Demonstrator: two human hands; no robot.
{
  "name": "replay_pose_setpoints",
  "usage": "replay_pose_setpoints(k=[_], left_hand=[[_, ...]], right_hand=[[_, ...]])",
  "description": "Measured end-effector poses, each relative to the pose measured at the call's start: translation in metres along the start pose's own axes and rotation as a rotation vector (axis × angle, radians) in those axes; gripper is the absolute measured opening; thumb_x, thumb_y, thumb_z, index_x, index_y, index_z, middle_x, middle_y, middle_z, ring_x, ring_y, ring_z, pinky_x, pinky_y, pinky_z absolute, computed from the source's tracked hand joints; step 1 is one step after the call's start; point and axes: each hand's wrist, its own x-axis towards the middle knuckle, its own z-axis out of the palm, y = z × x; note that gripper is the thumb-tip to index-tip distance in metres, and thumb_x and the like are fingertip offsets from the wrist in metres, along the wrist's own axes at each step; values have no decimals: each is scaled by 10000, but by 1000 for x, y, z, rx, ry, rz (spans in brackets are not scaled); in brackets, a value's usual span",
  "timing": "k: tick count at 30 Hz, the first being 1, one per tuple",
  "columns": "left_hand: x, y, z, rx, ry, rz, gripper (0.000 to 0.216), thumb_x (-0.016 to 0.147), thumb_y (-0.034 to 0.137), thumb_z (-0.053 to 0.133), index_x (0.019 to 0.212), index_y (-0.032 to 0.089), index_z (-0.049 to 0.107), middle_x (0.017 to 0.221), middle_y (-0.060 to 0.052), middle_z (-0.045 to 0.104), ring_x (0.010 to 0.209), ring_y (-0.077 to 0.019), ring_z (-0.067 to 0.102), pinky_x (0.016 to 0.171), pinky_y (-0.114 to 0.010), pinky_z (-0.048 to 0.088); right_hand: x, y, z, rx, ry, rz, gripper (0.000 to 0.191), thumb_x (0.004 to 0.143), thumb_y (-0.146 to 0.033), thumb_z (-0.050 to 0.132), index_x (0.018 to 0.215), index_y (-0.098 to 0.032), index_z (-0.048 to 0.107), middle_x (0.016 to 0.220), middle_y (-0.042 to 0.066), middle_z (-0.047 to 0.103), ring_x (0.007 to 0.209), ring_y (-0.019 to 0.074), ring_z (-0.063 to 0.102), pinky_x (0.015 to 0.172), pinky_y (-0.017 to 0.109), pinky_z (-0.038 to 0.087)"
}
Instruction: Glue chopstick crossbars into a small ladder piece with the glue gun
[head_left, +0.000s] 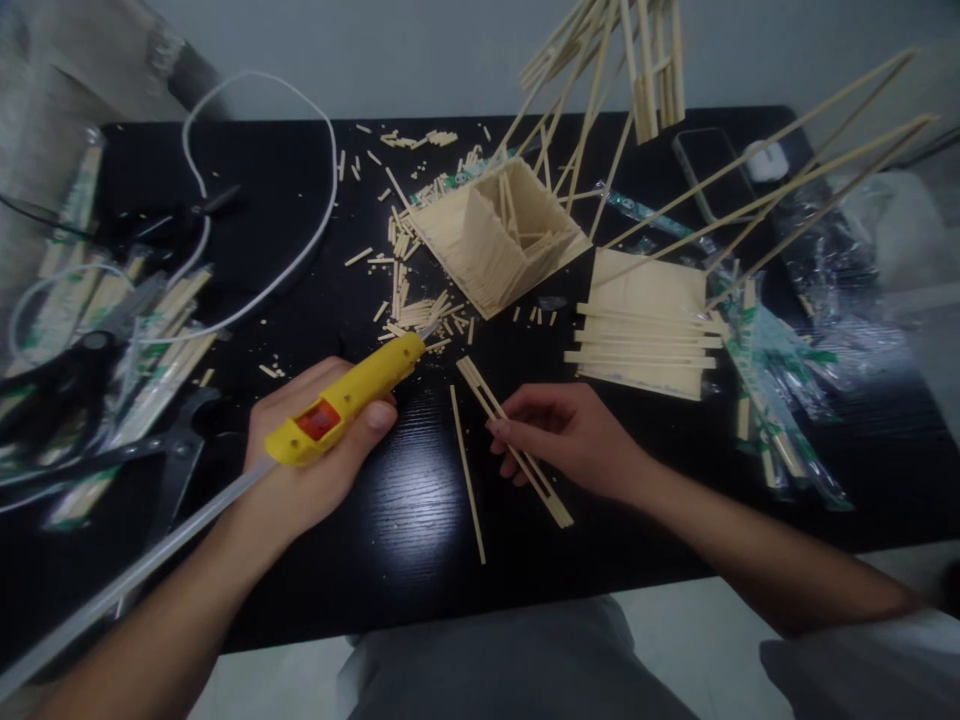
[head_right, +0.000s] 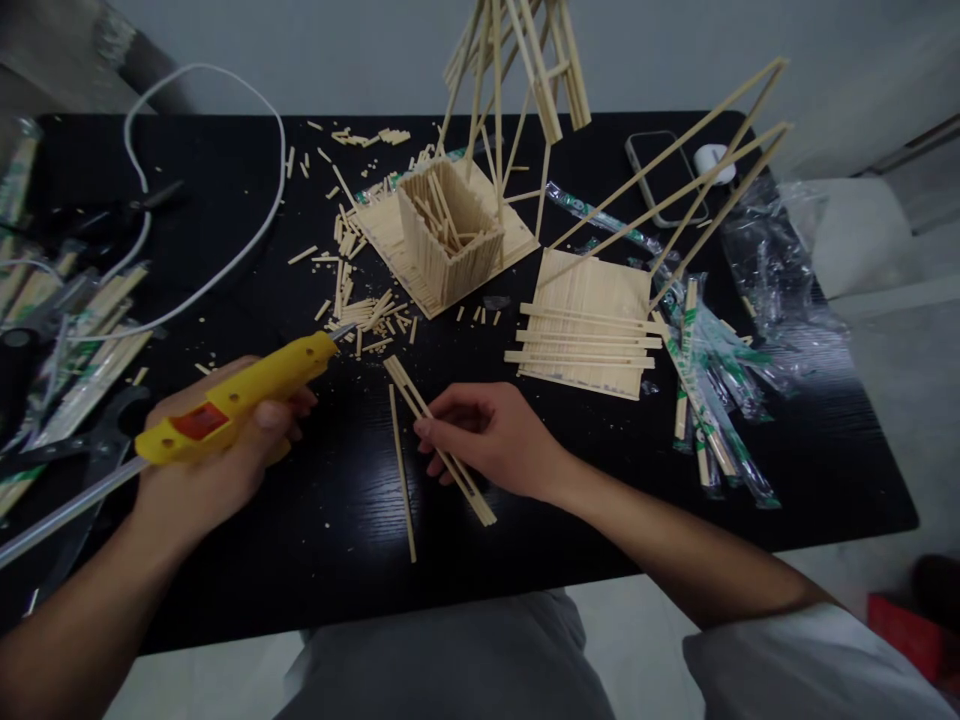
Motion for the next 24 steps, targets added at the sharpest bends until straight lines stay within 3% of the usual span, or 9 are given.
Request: replay_pose_setpoints(k=[2,6,10,17,24], left_hand=[[1,5,1,30,1,33,249,1005,443,748,831,266,750,755,-6,703,615,-172,633,590,-348,490],[2,12,5,67,-50,142,267,984,397,780,770,242,741,753,-17,756,640,-175,702,568,-325,512],[1,8,7,134,-97,228,348,1028,410,744,742,217,697,712,-10,721,581,-144,666,499,-292,462],[0,2,8,211,-118,341,436,1081,420,689,713,202,602,649,25,622,518,-103,580,471,-252,430],[0,3,8,232,-121,361,464,1100,447,663,717,205,560,650,28,600,524,-100,576,478,-245,435]], right_hand=[[1,0,0,-38,56,-24,321,747,-348,1040,821,-170,784,710,-3,780,576,145,761,515,222,659],[0,1,-1,-126,128,-65,318,756,-367,1025,803,-171,779,680,-4,759,544,137,732,485,212,637],[-1,1,-1,-215,174,-121,303,784,-384,1000,808,-174,782,678,-2,760,513,128,713,477,206,623],[-3,2,1,-249,193,-131,289,796,-382,987,818,-171,791,647,-14,743,488,117,694,446,179,598],[-3,2,1,-260,191,-153,272,796,-372,984,813,-173,799,640,-13,741,477,110,683,430,167,585]])
